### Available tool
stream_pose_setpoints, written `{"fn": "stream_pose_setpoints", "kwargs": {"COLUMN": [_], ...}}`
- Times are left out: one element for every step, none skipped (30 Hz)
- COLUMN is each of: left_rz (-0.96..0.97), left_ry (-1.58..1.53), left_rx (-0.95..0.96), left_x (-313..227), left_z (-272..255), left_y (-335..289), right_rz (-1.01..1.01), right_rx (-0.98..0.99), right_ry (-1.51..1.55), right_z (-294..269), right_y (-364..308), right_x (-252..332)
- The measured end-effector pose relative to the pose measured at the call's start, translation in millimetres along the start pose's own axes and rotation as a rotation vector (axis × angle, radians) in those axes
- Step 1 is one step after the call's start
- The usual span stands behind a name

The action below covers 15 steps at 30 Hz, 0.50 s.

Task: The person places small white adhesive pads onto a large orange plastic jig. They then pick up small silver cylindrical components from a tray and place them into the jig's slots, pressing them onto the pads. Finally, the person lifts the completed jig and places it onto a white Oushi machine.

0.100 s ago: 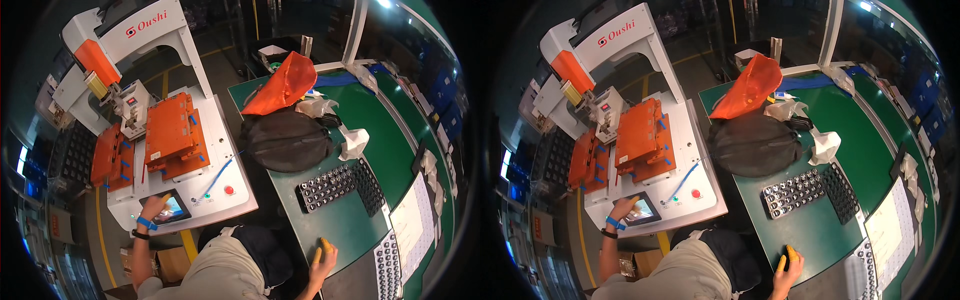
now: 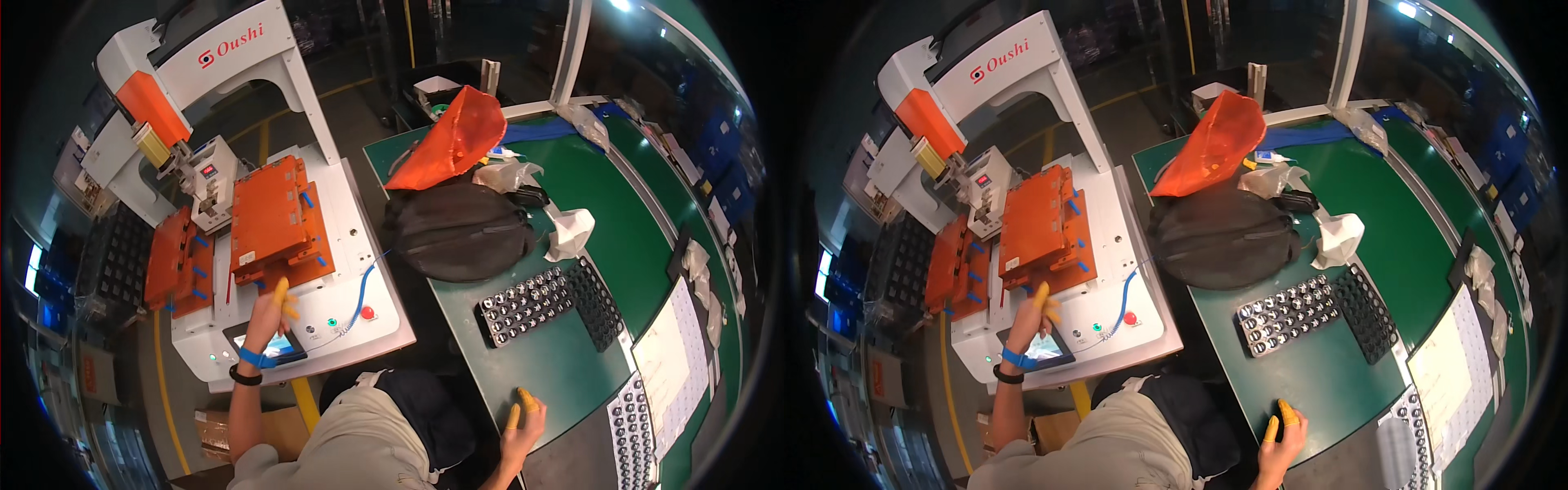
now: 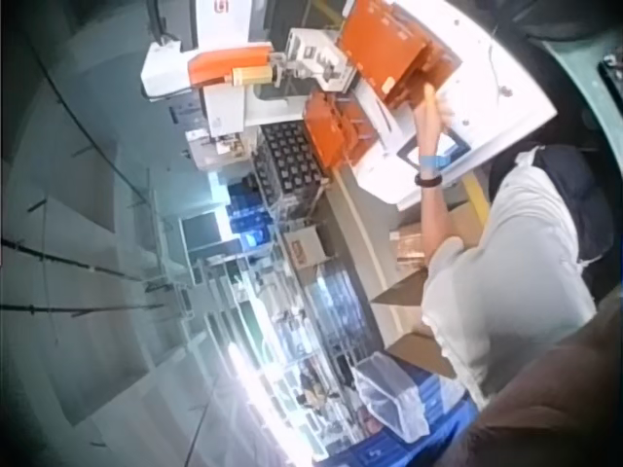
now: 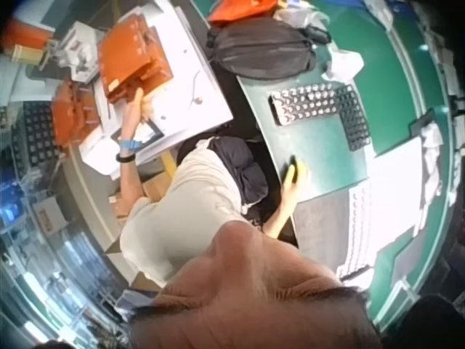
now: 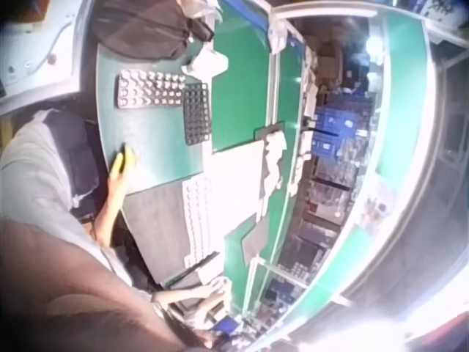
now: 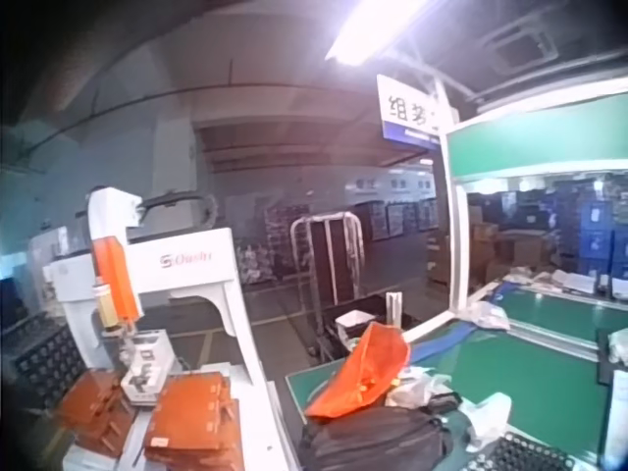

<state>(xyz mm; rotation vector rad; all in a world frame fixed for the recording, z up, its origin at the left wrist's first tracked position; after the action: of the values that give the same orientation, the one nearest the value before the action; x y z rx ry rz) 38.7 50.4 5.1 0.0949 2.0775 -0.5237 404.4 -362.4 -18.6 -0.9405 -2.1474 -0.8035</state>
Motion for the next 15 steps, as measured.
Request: {"fn": "stream_pose_setpoints", "kwargs": {"left_rz": [0.043, 0.025, 0.012, -0.002, 0.051, 0.148, 0.146, 0.137, 0.091, 0.044, -0.002, 0.041, 0.055, 0.069, 0.069], "left_ry": [-0.184, -0.314, -0.430, -0.548, -0.568, -0.569, -0.565, -0.565, -0.557, -0.548, -0.538, -0.539, -0.549, -0.560, -0.561], "left_rx": [-0.033, -0.113, -0.193, -0.270, -0.337, -0.419, -0.472, -0.535, -0.459, -0.388, -0.322, -0.299, -0.301, -0.304, -0.322], "left_x": [-14.3, -17.1, -21.8, -25.5, -28.3, -18.3, -18.9, -20.1, -27.2, -35.3, -39.9, -38.0, -36.3, -35.5, -34.5], "left_z": [15.0, 24.2, 29.0, 34.3, 29.9, 15.9, 6.7, 2.3, 10.4, 18.6, 26.6, 29.2, 26.7, 22.7, 23.4], "left_y": [3.6, 6.4, 10.5, 14.3, 18.4, 23.5, 28.4, 29.3, 30.2, 29.2, 28.9, 32.3, 32.9, 32.7, 32.8], "right_rz": [-0.013, -0.025, -0.010, -0.016, -0.021, -0.019, -0.041, -0.031, -0.031, -0.034, -0.030, -0.017, -0.005, 0.006, 0.004], "right_rx": [-0.004, -0.010, -0.016, -0.023, -0.029, -0.034, -0.039, -0.044, -0.039, -0.031, -0.045, -0.040, -0.033, -0.025, -0.020], "right_ry": [-0.019, -0.039, -0.022, -0.020, -0.018, -0.008, -0.005, -0.006, -0.002, 0.004, -0.013, -0.002, 0.009, 0.021, 0.016], "right_z": [-4.7, -10.0, -10.8, -11.1, -11.0, -10.9, -11.7, -13.5, -14.7, -15.7, -16.1, -15.7, -14.9, -13.0, -13.5], "right_y": [0.9, 1.6, 0.6, 1.2, 3.1, 4.1, 5.8, 5.4, 7.3, 8.5, 7.9, 6.2, 4.6, 3.6, 3.2], "right_x": [-2.2, -4.4, -4.2, -3.6, -3.2, -1.0, 0.1, 0.1, 0.7, 0.1, -5.8, -8.5, -10.3, -11.8, -10.6]}}
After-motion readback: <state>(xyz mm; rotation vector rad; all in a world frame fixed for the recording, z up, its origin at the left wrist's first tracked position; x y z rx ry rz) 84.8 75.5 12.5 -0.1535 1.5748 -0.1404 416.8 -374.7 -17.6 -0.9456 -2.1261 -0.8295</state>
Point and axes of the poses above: each hand's wrist, its own y-axis towards the middle knuckle, its own z-axis out of the palm, x = y × z, the point moved 5 cm from there along y, towards the middle knuckle, and after that the axes turned 1 degree about z, right-handed, at the moved point
